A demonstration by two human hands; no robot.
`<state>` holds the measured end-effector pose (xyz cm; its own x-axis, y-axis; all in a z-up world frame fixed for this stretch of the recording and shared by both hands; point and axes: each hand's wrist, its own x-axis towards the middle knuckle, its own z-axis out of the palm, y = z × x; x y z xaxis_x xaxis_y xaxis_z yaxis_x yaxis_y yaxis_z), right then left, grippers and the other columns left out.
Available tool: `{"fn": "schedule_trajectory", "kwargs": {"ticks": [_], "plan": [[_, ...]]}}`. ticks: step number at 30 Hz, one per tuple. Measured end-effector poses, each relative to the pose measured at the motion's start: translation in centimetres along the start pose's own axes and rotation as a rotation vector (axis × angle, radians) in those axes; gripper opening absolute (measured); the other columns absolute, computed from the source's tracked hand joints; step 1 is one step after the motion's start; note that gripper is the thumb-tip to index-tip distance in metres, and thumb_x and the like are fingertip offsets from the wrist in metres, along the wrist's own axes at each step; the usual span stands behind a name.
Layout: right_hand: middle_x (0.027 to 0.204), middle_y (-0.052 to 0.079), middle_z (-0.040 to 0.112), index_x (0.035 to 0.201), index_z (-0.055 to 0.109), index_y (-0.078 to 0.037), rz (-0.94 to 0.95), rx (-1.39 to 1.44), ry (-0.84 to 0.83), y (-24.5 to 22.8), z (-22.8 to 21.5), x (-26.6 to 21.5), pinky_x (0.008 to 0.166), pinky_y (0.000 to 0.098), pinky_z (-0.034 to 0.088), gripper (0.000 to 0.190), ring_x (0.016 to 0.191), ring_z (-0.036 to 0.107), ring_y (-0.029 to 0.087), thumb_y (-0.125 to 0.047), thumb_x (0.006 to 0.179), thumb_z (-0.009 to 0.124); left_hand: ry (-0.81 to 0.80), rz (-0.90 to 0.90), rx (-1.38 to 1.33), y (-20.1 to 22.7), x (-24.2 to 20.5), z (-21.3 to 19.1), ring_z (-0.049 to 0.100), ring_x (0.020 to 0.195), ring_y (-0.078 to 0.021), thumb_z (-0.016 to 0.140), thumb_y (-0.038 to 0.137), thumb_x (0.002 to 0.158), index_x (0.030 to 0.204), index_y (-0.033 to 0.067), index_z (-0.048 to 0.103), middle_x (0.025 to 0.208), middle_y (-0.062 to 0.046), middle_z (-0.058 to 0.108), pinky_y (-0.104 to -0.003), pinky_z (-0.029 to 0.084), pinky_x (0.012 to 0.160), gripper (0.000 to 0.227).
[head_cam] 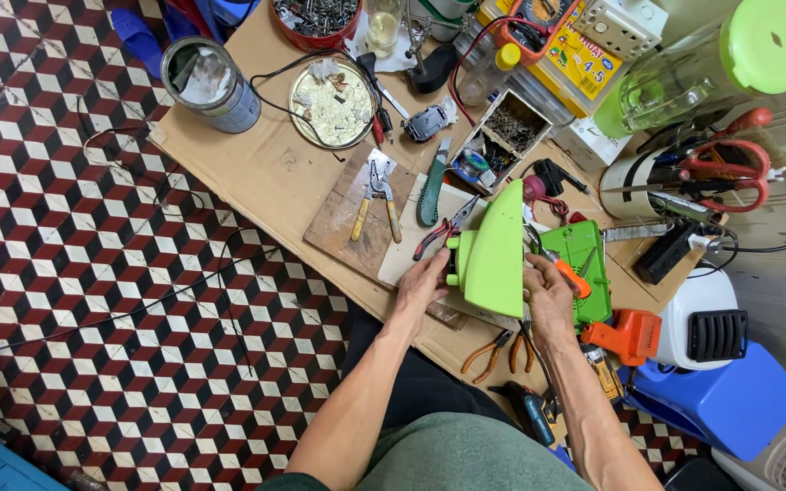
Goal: Repairing and reassembling the motor and base of a green blender on a workbench.
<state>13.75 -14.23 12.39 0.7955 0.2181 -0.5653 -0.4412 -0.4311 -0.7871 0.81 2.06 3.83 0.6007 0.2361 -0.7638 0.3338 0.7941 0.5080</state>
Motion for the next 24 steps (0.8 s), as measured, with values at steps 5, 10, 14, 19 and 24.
{"fn": "schedule_trajectory", "kwargs": {"ticks": [5,10,14,19,24], "plan": [[0.108,0.007,0.068,0.140,0.056,-0.002,0.014,-0.052,0.014,-0.6,0.1,-0.2,0.089,0.0348,0.052,0.047,0.097,0.064,0.016,-0.011,0.095,0.061,-0.002,-0.002,0.005,-0.1,0.1,0.1,0.066,0.104,-0.0189,0.068,0.059,0.085,0.134,0.0031,0.063,0.114,-0.010,0.068,-0.037,0.055,0.093,0.074],[0.111,0.009,0.069,0.141,0.055,-0.001,0.027,-0.081,0.023,-1.5,0.4,-0.2,0.093,0.0349,0.054,0.050,0.099,0.066,0.017,-0.014,0.094,0.062,-0.004,0.012,-0.011,-0.2,0.1,0.0,0.066,0.100,-0.0177,0.071,0.057,0.085,0.133,0.0027,0.064,0.109,-0.009,0.069,-0.036,0.054,0.091,0.073],[0.116,0.012,0.068,0.140,0.056,0.000,0.048,-0.087,0.040,-1.9,0.6,0.1,0.091,0.0344,0.054,0.050,0.101,0.066,0.018,-0.019,0.094,0.065,-0.006,0.009,-0.029,0.1,-0.2,0.1,0.065,0.098,-0.0160,0.072,0.055,0.085,0.134,0.0039,0.062,0.107,-0.008,0.069,-0.034,0.054,0.090,0.072],[0.118,0.014,0.068,0.139,0.058,0.001,0.046,-0.082,0.050,-1.2,0.3,0.8,0.088,0.0326,0.052,0.050,0.099,0.065,0.019,-0.021,0.094,0.067,-0.029,0.027,-0.054,0.2,-0.2,0.0,0.066,0.096,-0.0152,0.073,0.054,0.085,0.133,0.0029,0.062,0.104,-0.007,0.070,-0.033,0.053,0.089,0.070],[0.115,0.014,0.070,0.137,0.058,0.001,0.070,-0.057,0.056,-1.4,0.4,0.8,0.084,0.0312,0.053,0.050,0.092,0.066,0.018,-0.020,0.092,0.068,-0.056,0.049,-0.075,-0.1,0.0,0.0,0.067,0.095,-0.0153,0.074,0.052,0.086,0.133,0.0024,0.062,0.104,-0.008,0.070,-0.033,0.054,0.088,0.069]]}}
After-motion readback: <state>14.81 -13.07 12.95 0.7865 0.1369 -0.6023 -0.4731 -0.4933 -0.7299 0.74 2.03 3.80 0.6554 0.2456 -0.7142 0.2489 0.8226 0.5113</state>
